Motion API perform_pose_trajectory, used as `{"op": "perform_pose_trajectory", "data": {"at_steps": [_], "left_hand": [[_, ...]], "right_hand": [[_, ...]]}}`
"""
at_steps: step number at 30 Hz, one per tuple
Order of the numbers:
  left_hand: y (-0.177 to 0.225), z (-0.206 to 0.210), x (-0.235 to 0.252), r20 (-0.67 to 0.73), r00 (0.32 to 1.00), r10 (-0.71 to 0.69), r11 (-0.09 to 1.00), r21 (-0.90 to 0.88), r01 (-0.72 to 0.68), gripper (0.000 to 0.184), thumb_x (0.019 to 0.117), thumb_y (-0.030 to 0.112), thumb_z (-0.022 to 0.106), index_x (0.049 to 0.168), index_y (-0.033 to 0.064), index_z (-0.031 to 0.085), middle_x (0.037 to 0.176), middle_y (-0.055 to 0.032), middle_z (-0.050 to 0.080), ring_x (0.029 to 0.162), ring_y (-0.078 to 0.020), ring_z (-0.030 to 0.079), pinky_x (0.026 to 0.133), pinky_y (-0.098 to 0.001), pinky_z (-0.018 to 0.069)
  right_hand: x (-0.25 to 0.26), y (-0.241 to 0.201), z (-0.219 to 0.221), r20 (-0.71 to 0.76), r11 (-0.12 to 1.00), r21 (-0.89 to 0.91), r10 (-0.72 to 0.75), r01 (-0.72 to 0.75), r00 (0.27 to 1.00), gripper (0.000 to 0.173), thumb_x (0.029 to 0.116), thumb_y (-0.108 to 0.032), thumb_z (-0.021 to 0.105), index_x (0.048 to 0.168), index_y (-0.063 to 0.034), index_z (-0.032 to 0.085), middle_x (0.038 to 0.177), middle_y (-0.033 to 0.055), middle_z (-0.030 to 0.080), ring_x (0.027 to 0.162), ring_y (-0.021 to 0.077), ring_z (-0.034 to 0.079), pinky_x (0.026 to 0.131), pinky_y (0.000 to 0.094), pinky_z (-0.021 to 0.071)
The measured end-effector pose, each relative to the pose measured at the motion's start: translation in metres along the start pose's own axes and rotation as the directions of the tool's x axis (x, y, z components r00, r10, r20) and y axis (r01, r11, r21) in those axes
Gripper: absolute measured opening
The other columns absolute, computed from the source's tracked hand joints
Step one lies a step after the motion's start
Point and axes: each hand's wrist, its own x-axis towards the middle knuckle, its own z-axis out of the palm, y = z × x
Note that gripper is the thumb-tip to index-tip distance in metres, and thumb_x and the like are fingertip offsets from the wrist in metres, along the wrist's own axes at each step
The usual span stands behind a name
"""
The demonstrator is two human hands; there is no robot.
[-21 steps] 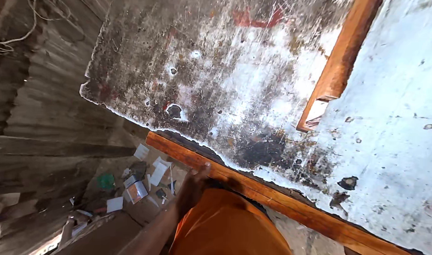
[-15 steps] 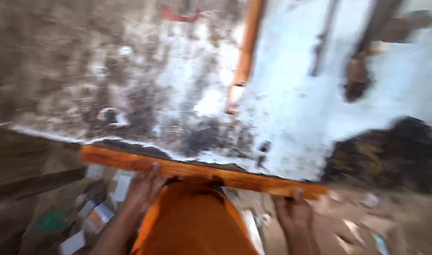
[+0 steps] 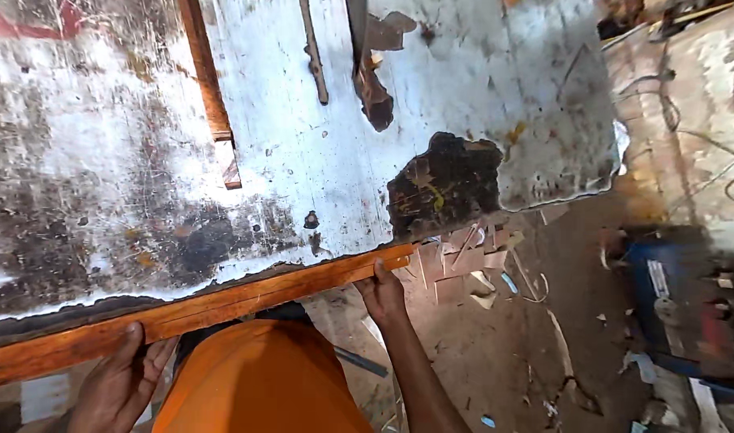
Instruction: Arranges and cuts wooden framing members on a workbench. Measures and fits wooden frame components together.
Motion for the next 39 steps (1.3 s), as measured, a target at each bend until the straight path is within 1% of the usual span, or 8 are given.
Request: {"op": "perform_pose_trajectory", "data": {"at_steps": [11,16,20,24,29,34,37,39], "left_hand": [[0.003,-0.001,-0.015,-0.091,0.990,0.103,0.994,-0.011,-0.105,0.022,0.1076,0.022,0.052,0.121,0.0057,0.059,0.101,-0.0064,0.074,0.082,-0.0154,0.075,0.073,-0.0291,0.0648],[0.070,-0.036,-0.014,-0.128,0.918,0.375,0.923,0.147,-0.356,0.024,0.1089,0.023,0.048,0.101,0.0097,0.066,0.073,0.0015,0.068,0.054,-0.0044,0.060,0.050,-0.0190,0.0529],[0.142,-0.070,0.015,-0.220,0.848,0.482,0.867,0.257,-0.426,0.016,0.1073,0.026,0.052,0.110,0.0125,0.059,0.078,0.0044,0.065,0.058,-0.0038,0.060,0.053,-0.0196,0.0533],[0.205,-0.093,0.041,-0.254,0.841,0.478,0.860,0.330,-0.390,0.018,0.1064,0.029,0.053,0.114,0.0123,0.056,0.077,0.0029,0.063,0.055,-0.0045,0.059,0.049,-0.0207,0.0530],[0.255,-0.119,0.071,-0.252,0.854,0.455,0.857,0.385,-0.343,0.020,0.1072,0.032,0.049,0.114,0.0134,0.055,0.078,0.0035,0.060,0.056,-0.0034,0.058,0.048,-0.0197,0.0509],[0.279,-0.128,0.090,-0.215,0.900,0.379,0.855,0.455,-0.250,0.033,0.1092,0.043,0.043,0.108,0.0120,0.055,0.068,0.0032,0.058,0.051,-0.0061,0.059,0.048,-0.0217,0.0534],[0.283,-0.133,0.073,-0.084,0.849,0.522,0.502,0.835,-0.226,0.042,0.1102,0.039,0.043,0.101,0.0003,0.056,0.067,-0.0015,0.054,0.054,-0.0082,0.056,0.054,-0.0260,0.0528],[0.273,-0.122,0.059,0.187,0.760,0.623,0.138,0.930,-0.342,0.045,0.1059,0.032,0.052,0.106,-0.0121,0.059,0.085,-0.0198,0.061,0.074,-0.0263,0.060,0.073,-0.0477,0.0522]], "right_hand": [[-0.016,-0.002,0.007,-0.019,0.997,-0.058,-0.044,0.043,0.999,0.034,0.1087,-0.030,0.051,0.133,-0.0053,0.051,0.114,0.0122,0.068,0.099,0.0239,0.072,0.087,0.0435,0.0619],[-0.062,-0.001,0.054,0.052,0.984,-0.065,-0.163,0.167,0.985,0.025,0.1085,-0.023,0.049,0.122,-0.0033,0.057,0.107,0.0140,0.070,0.091,0.0266,0.073,0.079,0.0476,0.0638],[-0.078,0.033,0.115,0.198,0.954,-0.213,-0.169,0.211,0.966,0.031,0.1058,-0.020,0.057,0.132,-0.0042,0.055,0.106,0.0119,0.069,0.086,0.0217,0.072,0.077,0.0416,0.0635],[-0.090,0.066,0.185,0.300,0.914,-0.326,-0.143,0.242,0.943,0.037,0.1055,-0.025,0.060,0.135,-0.0040,0.052,0.100,0.0141,0.073,0.078,0.0235,0.074,0.072,0.0404,0.0647],[-0.079,0.090,0.236,0.316,0.801,-0.470,-0.240,0.371,0.918,0.076,0.0965,-0.018,0.073,0.157,-0.0038,0.028,0.113,0.0154,0.069,0.085,0.0257,0.075,0.078,0.0440,0.0661],[-0.063,0.095,0.257,0.343,0.576,-0.645,-0.368,0.501,0.864,0.064,0.0935,-0.025,0.076,0.147,-0.0060,0.048,0.107,0.0083,0.072,0.084,0.0175,0.072,0.079,0.0405,0.0619],[-0.065,0.099,0.263,0.283,0.587,-0.649,-0.403,0.483,0.870,0.055,0.0935,-0.020,0.076,0.142,-0.0072,0.054,0.101,0.0073,0.072,0.080,0.0161,0.071,0.076,0.0382,0.0618],[-0.066,0.102,0.266,0.255,0.617,-0.622,-0.423,0.482,0.870,0.055,0.0918,-0.015,0.077,0.141,-0.0062,0.055,0.101,0.0070,0.073,0.080,0.0154,0.072,0.077,0.0374,0.0633]]}}
